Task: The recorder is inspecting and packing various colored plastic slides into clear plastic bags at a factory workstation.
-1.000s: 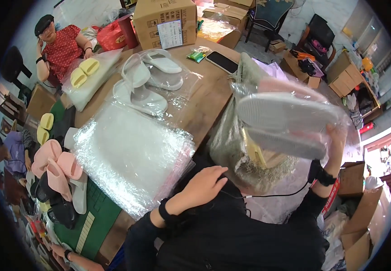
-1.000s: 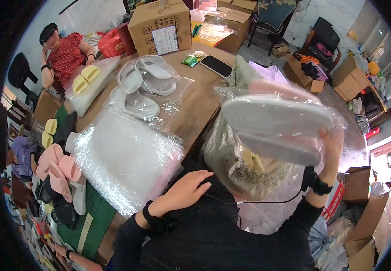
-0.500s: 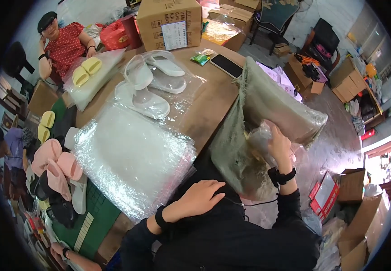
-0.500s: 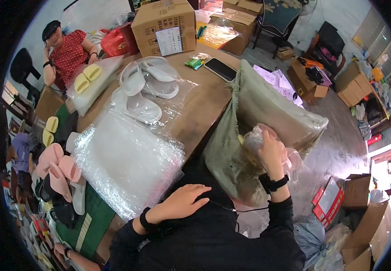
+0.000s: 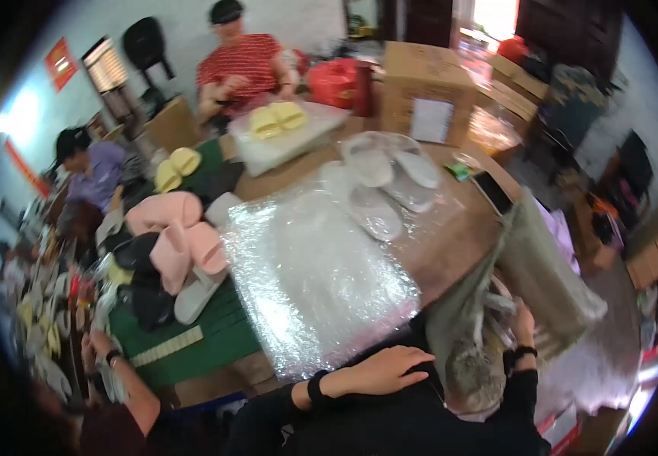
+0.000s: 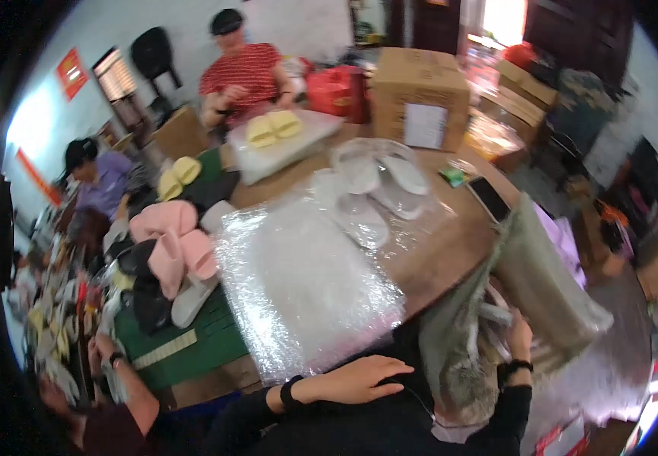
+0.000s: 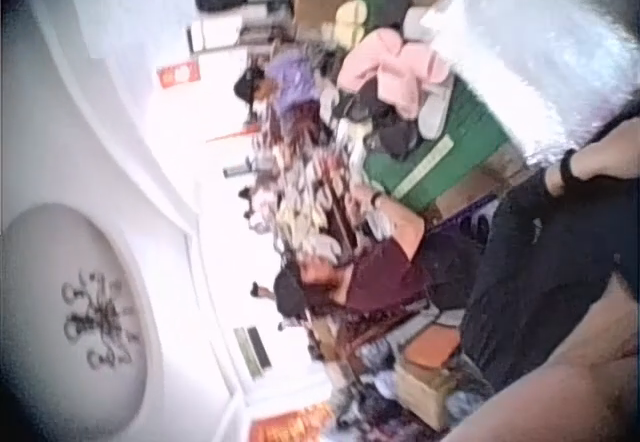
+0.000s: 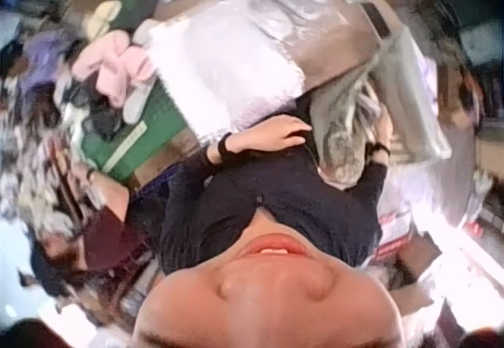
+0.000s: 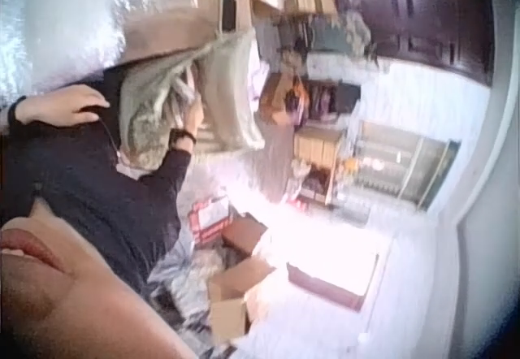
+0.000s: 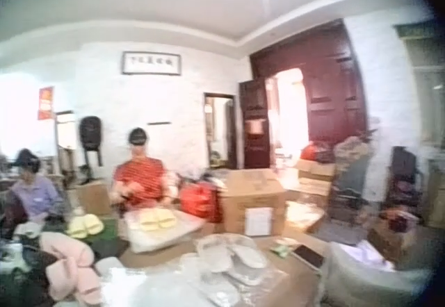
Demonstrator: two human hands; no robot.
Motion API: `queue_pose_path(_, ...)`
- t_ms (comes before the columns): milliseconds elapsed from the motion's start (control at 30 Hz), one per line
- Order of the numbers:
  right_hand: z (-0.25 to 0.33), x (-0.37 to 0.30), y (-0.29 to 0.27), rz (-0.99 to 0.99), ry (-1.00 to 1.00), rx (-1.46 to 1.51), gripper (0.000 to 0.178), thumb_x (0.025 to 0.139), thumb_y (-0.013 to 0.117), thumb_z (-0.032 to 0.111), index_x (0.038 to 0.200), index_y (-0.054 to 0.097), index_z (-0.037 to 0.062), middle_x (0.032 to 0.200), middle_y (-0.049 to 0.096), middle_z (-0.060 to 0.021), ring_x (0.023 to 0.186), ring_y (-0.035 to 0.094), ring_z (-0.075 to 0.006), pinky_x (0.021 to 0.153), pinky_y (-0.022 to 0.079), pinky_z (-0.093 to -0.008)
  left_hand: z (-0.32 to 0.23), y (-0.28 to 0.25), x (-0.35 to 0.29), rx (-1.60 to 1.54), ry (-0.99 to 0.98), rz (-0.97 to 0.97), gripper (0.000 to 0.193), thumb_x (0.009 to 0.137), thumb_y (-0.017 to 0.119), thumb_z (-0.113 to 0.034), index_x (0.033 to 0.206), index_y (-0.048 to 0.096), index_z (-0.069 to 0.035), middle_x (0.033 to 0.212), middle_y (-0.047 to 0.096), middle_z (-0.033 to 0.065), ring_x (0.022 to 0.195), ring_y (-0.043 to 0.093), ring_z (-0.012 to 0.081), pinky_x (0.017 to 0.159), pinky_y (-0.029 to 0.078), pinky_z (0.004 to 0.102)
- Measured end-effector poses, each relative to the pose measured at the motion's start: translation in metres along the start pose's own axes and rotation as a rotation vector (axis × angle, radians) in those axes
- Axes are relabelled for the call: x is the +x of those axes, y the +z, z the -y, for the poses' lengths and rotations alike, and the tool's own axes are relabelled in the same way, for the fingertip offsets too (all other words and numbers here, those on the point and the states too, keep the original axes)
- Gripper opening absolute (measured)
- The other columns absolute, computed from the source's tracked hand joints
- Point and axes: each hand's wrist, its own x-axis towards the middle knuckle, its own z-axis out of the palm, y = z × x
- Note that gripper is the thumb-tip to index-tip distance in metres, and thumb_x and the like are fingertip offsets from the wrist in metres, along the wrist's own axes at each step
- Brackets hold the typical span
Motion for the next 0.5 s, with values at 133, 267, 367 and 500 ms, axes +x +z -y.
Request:
queue_pose_path(133,0.002,0.021,0.03,-0.183,-0.257,-0.039,0.044,0.084,0.048,0.005,0.128,0.048,0.0063,0.119,0.056,-0.0228,0.101,0.057,-0.0424,0.085,0.047,-0.0468,-0.002,-0.016,-0.022,-0.004,-0.047,-0.132,0.044,0.096,0.049,-0.033,0.129,0.048,-0.004,0.127,0.051,0.019,0.117,0.048,0.0338,0.099,0.038,0.04)
queue_pose_path(267,-0.046,0.032,0.085,-0.085,-0.096,0.143,0.064,0.08,0.056,0.01,0.14,0.033,0.0041,0.13,0.051,-0.0206,0.108,0.054,-0.0411,0.088,0.046,-0.0447,0.006,-0.024,-0.034,0.132,-0.156,-0.297,0.046,0.096,0.048,-0.035,0.132,0.045,-0.007,0.13,0.048,0.0215,0.119,0.046,0.0371,0.101,0.037,0.0417)
queue_pose_path(367,0.0,0.034,0.068,0.134,0.07,-0.056,0.075,0.076,0.063,0.019,0.141,0.028,0.0045,0.124,0.055,-0.0202,0.104,0.056,-0.041,0.086,0.046,-0.0469,0.008,-0.029,-0.053,0.185,-0.274,-0.426,0.045,0.095,0.048,-0.034,0.131,0.046,-0.007,0.13,0.047,0.0232,0.12,0.045,0.0395,0.101,0.036,0.0426)
queue_pose_path(500,0.07,0.014,0.031,-0.099,-0.178,-0.473,0.064,0.084,0.062,0.049,0.123,0.05,0.0001,0.109,0.06,-0.0148,0.09,0.057,-0.0245,0.076,0.046,-0.0352,0.021,-0.028,-0.068,0.079,-0.359,-0.415,0.044,0.094,0.05,-0.034,0.128,0.048,-0.006,0.127,0.05,0.0204,0.114,0.049,0.0376,0.097,0.039,0.0424)
